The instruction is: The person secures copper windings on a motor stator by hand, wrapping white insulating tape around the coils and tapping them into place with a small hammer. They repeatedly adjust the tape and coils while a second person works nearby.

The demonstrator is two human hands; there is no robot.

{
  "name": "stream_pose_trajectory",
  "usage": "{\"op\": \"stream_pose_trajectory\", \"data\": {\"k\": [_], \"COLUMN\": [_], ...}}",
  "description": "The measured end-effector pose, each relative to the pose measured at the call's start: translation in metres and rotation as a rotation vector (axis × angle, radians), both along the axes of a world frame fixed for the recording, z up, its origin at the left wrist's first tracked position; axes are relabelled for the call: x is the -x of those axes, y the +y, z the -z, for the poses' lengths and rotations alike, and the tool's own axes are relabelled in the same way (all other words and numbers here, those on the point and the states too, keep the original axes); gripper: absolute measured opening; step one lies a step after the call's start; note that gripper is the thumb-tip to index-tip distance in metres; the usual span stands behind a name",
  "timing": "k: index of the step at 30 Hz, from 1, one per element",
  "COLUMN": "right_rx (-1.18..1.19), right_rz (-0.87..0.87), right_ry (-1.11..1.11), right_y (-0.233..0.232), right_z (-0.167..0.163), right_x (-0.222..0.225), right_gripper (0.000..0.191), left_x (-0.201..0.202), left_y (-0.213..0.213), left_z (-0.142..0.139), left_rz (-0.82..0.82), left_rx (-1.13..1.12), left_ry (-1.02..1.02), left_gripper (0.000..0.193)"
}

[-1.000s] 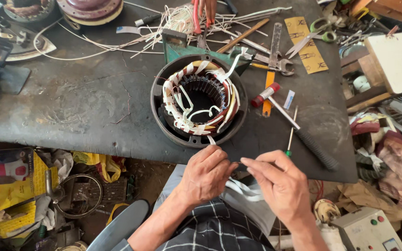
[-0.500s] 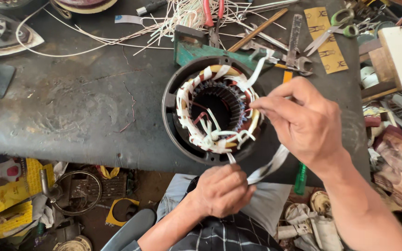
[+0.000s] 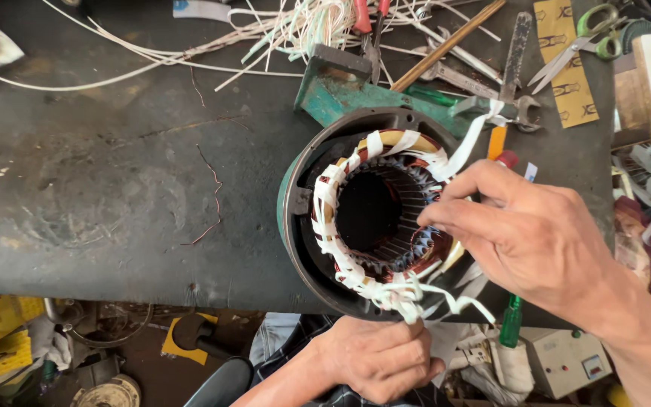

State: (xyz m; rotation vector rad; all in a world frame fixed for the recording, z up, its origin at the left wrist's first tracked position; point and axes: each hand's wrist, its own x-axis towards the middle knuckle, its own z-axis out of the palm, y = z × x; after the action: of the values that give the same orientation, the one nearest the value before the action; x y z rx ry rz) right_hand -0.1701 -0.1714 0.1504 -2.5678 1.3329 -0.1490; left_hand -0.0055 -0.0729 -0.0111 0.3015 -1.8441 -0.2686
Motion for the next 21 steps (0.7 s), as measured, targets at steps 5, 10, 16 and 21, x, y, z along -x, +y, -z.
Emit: {"op": "stream_pose_trajectory", "data": {"k": [5,10,16,21], "right_rx": [0.019,0.023,0.041,0.02], "right_rz": [-0.044,-0.057,-0.063,-0.08], "right_ry": [0.034,0.077,0.059,0.076], "right_y": [-0.005,-0.006,-0.007,-0.008], "right_z": [0.005,0.006,0.011,0.015], "right_x": [-0.007,-0.009,-0.007,-0.006], "right_gripper": [0.02,0.023,0.024,0.026], "left_x": [-0.004,-0.005,-0.002,-0.002], "left_y": [-0.007,-0.006,0.0,0.003], "left_z": [0.003,0.008,0.02,0.021], "left_rz": [0.085,0.094,0.134,0.122], "left_rx": [-0.027,-0.039,-0.054,-0.098], "left_ry": [0.009,0.033,0.032,0.058], "left_gripper": [0.01,0.008,0.012,0.011]}}
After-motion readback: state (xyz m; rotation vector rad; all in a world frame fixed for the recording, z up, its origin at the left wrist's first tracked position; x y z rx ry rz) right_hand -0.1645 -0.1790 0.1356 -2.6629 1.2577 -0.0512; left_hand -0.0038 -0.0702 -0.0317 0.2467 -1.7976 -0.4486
